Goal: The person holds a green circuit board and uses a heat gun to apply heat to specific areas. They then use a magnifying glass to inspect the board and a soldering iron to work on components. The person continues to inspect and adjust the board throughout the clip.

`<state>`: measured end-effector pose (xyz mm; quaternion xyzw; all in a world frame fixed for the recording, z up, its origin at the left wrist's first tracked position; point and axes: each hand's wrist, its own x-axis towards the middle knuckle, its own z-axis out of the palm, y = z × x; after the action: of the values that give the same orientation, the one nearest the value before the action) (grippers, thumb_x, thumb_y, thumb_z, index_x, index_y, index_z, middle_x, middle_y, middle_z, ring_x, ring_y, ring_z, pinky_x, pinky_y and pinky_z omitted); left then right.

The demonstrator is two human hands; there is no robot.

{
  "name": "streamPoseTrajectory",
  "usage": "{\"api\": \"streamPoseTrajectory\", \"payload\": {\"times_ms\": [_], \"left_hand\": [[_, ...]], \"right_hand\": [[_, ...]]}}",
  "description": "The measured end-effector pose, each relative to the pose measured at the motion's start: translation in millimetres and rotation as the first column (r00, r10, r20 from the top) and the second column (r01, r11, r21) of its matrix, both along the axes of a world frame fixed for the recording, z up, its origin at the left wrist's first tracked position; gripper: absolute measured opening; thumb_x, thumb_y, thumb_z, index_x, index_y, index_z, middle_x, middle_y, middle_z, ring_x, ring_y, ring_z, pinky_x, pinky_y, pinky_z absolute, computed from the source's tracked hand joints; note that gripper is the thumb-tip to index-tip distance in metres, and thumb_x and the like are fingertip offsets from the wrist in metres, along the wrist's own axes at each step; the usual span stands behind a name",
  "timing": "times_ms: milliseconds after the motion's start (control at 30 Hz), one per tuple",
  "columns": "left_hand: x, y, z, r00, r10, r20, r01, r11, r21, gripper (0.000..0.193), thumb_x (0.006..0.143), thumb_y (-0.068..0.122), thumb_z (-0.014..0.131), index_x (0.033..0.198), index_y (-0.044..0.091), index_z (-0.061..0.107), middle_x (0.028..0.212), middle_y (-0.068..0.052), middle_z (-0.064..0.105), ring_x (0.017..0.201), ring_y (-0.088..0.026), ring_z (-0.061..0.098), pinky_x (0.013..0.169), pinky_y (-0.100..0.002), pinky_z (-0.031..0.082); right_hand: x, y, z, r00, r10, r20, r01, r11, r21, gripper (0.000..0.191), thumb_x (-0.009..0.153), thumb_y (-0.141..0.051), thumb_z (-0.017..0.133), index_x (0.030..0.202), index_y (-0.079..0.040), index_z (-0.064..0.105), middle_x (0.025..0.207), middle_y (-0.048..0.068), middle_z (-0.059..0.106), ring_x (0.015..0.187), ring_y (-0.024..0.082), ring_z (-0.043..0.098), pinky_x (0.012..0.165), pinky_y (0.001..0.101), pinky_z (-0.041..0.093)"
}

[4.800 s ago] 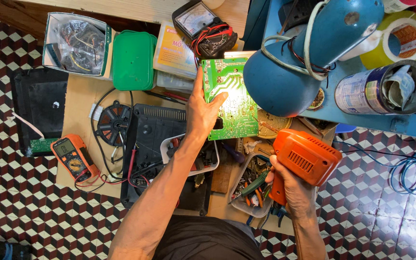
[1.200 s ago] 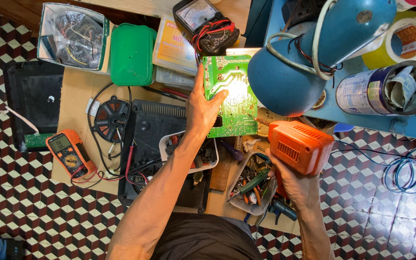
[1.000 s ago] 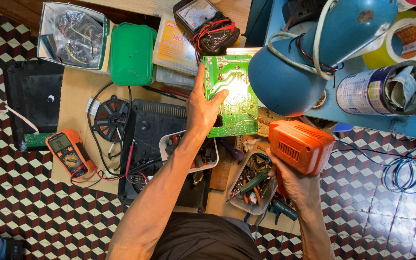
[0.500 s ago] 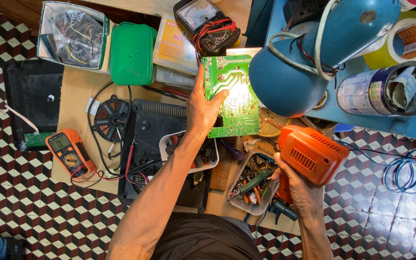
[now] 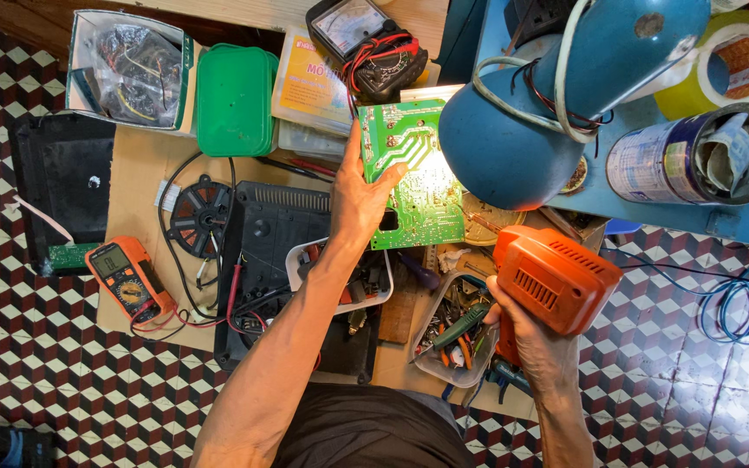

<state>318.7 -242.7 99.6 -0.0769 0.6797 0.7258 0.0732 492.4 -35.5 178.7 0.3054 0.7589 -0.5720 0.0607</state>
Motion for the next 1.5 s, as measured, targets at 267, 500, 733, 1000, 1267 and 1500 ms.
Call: {"api": "streamPoseTrajectory", "payload": {"times_ms": [267, 500, 733, 1000, 1267, 1500], "left_hand": [[0.9, 5.4, 7.0, 0.999, 0.015, -0.048, -0.021, 0.993, -0.117, 0.093, 0.086, 0.006, 0.08, 0.161, 0.003, 0.024, 0.142, -0.016, 0.064, 0.124, -0.019, 0.065, 0.106, -0.029, 0.049], [-0.3, 7.7, 14.7, 0.999, 0.023, -0.038, -0.029, 0.987, -0.16, 0.092, 0.085, 0.008, 0.079, 0.161, 0.004, 0.026, 0.138, -0.015, 0.067, 0.118, -0.019, 0.068, 0.103, -0.03, 0.052], [-0.3, 7.6, 16.8, 0.999, 0.025, -0.039, -0.033, 0.976, -0.216, 0.093, 0.085, 0.01, 0.08, 0.161, 0.006, 0.027, 0.134, -0.014, 0.07, 0.115, -0.019, 0.071, 0.101, -0.031, 0.054], [-0.7, 7.3, 15.5, 0.999, 0.029, -0.015, -0.032, 0.97, -0.242, 0.093, 0.084, 0.013, 0.081, 0.16, 0.007, 0.027, 0.133, -0.013, 0.07, 0.114, -0.02, 0.072, 0.1, -0.032, 0.055], [-1.3, 6.9, 14.4, 0.999, 0.031, -0.028, -0.037, 0.974, -0.223, 0.093, 0.084, 0.012, 0.08, 0.16, 0.006, 0.027, 0.133, -0.014, 0.07, 0.114, -0.02, 0.072, 0.1, -0.032, 0.055], [3.3, 8.6, 11.4, 0.998, 0.03, -0.049, -0.04, 0.975, -0.218, 0.092, 0.085, 0.012, 0.08, 0.16, 0.006, 0.028, 0.135, -0.015, 0.069, 0.116, -0.02, 0.071, 0.102, -0.033, 0.054]], "right_hand": [[-4.8, 1.9, 0.4, 0.999, 0.015, -0.04, -0.017, 0.998, -0.053, 0.032, 0.083, -0.028, 0.079, 0.106, -0.008, 0.071, 0.075, 0.002, 0.071, 0.061, 0.013, 0.068, 0.06, 0.0293, 0.059], [-5.1, 3.3, 0.2, 1.0, 0.021, 0.007, -0.021, 0.999, -0.026, 0.032, 0.083, -0.028, 0.079, 0.106, -0.007, 0.072, 0.074, 0.003, 0.071, 0.061, 0.013, 0.068, 0.06, 0.0292, 0.058], [-4.4, 5.4, -5.7, 0.998, 0.046, -0.033, -0.046, 0.999, -0.014, 0.033, 0.084, -0.029, 0.079, 0.108, -0.008, 0.071, 0.076, 0.003, 0.071, 0.061, 0.014, 0.067, 0.059, 0.0297, 0.058], [-2.3, 6.2, -12.4, 0.996, 0.044, -0.075, -0.048, 0.998, -0.042, 0.034, 0.082, -0.029, 0.078, 0.108, -0.009, 0.07, 0.082, 0.003, 0.073, 0.062, 0.015, 0.07, 0.059, 0.0315, 0.063], [-5.2, 5.4, -11.9, 0.997, 0.041, -0.072, -0.046, 0.997, -0.062, 0.034, 0.084, -0.029, 0.078, 0.11, -0.008, 0.07, 0.082, 0.004, 0.072, 0.063, 0.015, 0.069, 0.06, 0.0313, 0.063], [-2.7, 6.4, -12.9, 0.996, 0.039, -0.082, -0.046, 0.995, -0.086, 0.033, 0.086, -0.027, 0.076, 0.111, -0.008, 0.068, 0.084, 0.005, 0.07, 0.063, 0.014, 0.069, 0.059, 0.0299, 0.063]]}}
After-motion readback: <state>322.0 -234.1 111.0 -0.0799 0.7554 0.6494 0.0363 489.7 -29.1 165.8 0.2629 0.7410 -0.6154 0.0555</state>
